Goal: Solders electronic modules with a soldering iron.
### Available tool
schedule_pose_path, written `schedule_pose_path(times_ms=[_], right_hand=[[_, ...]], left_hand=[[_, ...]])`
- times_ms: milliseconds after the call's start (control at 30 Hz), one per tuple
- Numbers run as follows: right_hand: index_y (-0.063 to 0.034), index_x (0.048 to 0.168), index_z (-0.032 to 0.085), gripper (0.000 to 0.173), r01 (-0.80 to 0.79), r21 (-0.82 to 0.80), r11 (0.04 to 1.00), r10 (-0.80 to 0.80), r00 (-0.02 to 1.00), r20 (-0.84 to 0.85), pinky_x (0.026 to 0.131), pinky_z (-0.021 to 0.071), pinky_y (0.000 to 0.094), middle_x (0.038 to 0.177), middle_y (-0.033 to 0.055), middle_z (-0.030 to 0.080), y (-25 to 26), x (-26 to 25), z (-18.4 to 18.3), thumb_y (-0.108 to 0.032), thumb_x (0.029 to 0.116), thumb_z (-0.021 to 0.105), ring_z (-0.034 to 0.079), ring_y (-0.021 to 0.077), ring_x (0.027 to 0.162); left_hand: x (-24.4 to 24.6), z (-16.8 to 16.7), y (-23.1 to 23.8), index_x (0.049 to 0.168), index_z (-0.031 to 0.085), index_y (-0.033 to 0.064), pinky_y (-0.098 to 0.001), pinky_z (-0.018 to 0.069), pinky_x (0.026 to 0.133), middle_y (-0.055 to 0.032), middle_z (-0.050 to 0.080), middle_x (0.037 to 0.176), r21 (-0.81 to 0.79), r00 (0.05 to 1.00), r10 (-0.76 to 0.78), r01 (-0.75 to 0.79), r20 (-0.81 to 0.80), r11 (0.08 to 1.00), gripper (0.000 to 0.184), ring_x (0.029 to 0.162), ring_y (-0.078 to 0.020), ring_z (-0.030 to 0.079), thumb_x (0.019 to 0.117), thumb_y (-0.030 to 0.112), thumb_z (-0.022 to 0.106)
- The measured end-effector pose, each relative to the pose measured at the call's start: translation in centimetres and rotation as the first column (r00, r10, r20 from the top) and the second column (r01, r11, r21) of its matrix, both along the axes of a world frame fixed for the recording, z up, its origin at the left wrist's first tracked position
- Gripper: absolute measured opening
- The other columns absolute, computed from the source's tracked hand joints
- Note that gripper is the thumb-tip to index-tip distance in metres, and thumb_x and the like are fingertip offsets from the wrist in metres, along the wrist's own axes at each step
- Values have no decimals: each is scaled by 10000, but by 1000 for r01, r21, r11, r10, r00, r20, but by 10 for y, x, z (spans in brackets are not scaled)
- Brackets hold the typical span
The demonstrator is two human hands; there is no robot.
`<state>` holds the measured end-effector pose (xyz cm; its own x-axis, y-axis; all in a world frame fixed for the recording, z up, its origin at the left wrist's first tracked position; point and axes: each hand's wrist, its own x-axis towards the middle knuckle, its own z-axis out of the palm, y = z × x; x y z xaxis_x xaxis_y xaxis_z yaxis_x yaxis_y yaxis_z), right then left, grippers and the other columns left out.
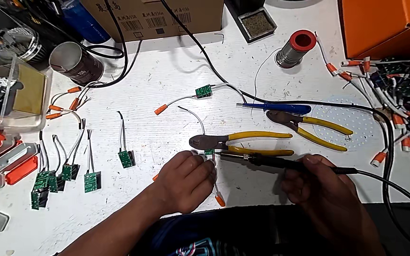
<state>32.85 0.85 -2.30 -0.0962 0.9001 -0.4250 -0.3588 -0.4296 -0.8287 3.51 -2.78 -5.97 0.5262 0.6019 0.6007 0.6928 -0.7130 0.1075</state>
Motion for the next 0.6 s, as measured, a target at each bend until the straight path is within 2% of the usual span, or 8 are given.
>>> schedule_pose_path(times_ms=[600], right_hand=[[-65, 967, 511, 252, 12, -31, 999, -12, 1000, 2, 441, 585, 261, 699, 109, 720, 0, -1, 0, -166, 1106, 326, 707, 175, 522]], left_hand=[[-1, 0, 0, 978, 656, 65, -373, 492, 774, -100, 726, 966, -8, 1000, -6, 6, 2, 1000, 90, 843, -247, 642, 995, 122, 589]])
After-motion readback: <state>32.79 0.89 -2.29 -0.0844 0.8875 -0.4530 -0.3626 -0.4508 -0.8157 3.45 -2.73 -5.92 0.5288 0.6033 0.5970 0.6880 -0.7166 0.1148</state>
